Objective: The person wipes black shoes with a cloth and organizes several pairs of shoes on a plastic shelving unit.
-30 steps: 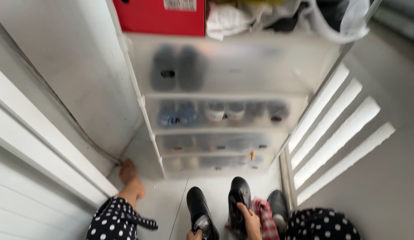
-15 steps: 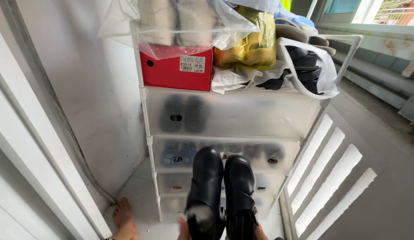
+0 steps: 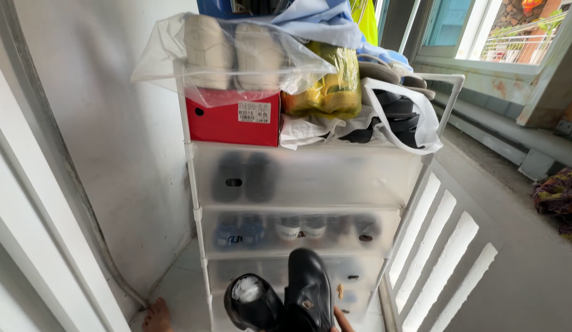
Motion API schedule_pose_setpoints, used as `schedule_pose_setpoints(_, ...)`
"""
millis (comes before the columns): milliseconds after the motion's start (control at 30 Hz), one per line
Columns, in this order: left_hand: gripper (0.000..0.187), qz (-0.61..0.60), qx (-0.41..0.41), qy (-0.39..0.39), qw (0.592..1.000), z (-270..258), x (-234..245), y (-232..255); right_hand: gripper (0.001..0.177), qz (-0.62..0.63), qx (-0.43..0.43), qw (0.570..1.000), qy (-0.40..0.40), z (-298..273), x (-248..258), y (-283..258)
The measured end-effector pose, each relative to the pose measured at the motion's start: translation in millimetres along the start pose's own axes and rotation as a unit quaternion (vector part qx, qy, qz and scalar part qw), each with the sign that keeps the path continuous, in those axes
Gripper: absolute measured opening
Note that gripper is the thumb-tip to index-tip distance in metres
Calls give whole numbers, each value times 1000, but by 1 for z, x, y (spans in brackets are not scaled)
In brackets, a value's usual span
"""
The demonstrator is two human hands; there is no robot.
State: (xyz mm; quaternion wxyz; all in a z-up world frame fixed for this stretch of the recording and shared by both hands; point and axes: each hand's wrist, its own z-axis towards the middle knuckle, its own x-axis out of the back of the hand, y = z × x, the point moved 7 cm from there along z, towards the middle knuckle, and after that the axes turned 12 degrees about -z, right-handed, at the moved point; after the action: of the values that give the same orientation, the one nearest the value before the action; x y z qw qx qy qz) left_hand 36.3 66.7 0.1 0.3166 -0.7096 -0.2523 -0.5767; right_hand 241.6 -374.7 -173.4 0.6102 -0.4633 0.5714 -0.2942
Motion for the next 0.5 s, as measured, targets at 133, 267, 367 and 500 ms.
schedule_pose_setpoints(133, 61, -344, 172, -49, 922, 41, -35, -19, 77, -72, 34, 997, 4, 1, -4, -29)
schedule_pose_setpoints(267, 91, -612, -216, 4, 760, 11, -50, 108, 80, -206, 148, 966, 48, -28, 38, -111)
schedule_pose_setpoints(367, 119, -711, -325, 0, 624, -37, -30, 85, 86, -187, 163, 958, 145, -83, 34, -173)
schedule_pose_setpoints(500, 81, -801, -285, 8, 526, -104, 54, 76, 91, -148, 212, 956, 136, -138, -41, -236)
